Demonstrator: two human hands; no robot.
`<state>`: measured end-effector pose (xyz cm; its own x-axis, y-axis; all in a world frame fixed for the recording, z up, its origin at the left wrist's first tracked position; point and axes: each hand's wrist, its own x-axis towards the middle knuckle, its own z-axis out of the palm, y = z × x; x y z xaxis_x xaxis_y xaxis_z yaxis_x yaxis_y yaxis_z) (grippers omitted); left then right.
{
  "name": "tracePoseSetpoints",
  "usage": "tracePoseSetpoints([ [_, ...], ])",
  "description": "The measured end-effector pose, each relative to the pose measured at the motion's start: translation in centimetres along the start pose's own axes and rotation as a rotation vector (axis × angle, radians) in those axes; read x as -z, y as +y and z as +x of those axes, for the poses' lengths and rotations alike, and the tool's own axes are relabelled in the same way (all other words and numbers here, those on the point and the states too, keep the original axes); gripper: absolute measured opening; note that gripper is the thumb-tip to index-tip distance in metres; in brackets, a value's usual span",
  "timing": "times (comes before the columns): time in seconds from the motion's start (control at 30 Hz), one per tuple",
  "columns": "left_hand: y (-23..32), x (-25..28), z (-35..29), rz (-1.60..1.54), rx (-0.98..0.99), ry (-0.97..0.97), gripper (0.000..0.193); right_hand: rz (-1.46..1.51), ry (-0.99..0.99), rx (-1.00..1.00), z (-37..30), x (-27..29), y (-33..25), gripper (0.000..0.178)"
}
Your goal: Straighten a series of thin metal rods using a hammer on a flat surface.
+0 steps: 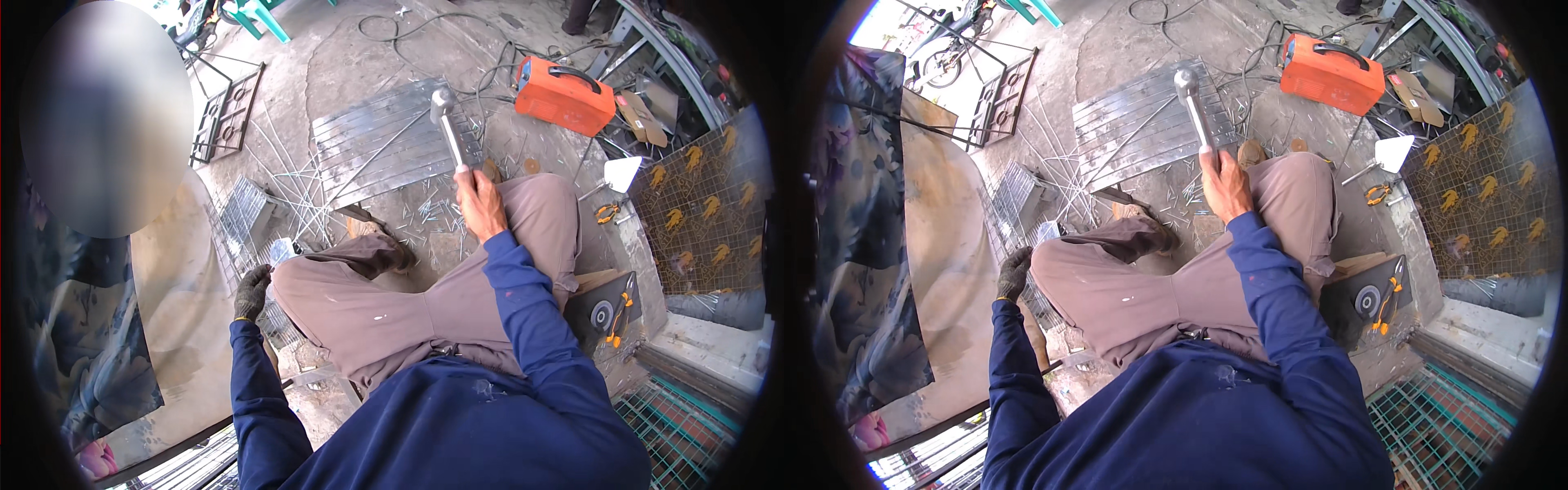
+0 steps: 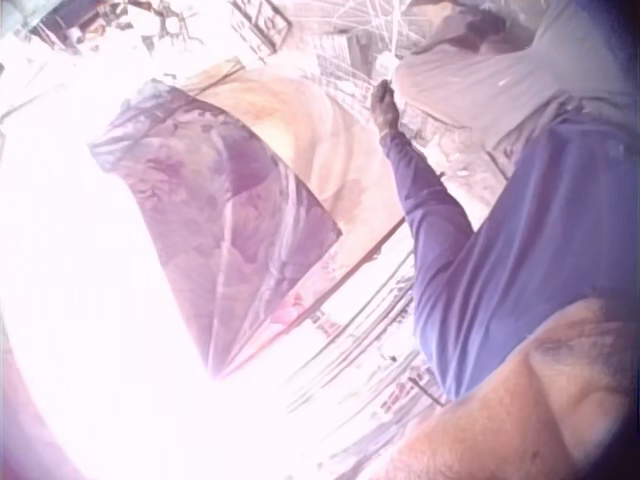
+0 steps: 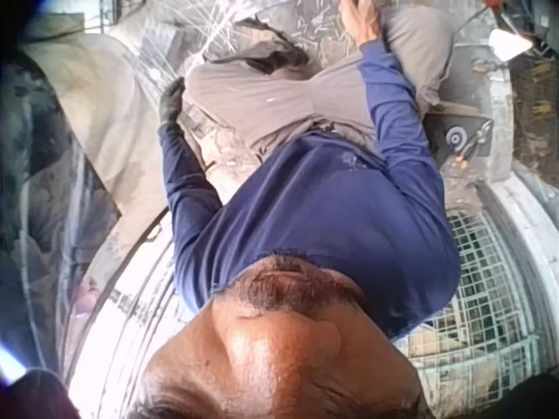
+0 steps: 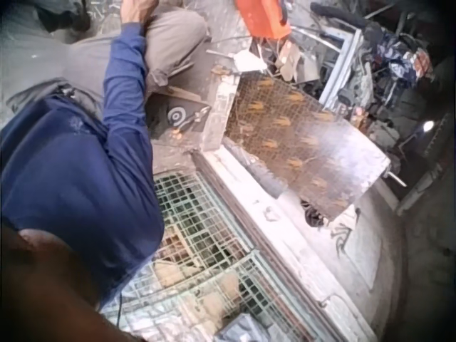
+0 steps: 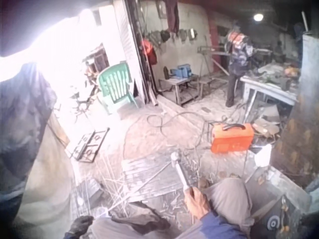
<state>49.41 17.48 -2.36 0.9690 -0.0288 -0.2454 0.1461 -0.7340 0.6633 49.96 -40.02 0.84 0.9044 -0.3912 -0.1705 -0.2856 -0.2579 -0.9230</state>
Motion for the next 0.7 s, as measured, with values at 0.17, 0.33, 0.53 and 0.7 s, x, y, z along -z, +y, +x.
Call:
tracePoseSetpoints([
  [0.17, 3.0, -0.4, -0.4, 0.179, -0.055, -0.010, 0.027, 0.185, -0.032, 0.104, 2.2, 3.8, -8.0, 0.053],
  [0.33, 3.4, -0.7, -0.8, 0.102, 0.005, -0.005, 0.029, -0.023, 0.022, 0.164, 6.5, 3.4, -7.9, 0.058],
  [0.53, 3.8, -1.4, -0.2, 0.050, -0.011, -0.045, 0.027, -0.183, -0.010, -0.072, 10.8, 2.2, -0.8, 0.062],
  [0.7, 3.3, -0.5, -1.2, 0.084, -0.009, -0.018, 0.027, -0.015, 0.044, 0.061, 10.2, 2.9, -2.5, 0.050],
])
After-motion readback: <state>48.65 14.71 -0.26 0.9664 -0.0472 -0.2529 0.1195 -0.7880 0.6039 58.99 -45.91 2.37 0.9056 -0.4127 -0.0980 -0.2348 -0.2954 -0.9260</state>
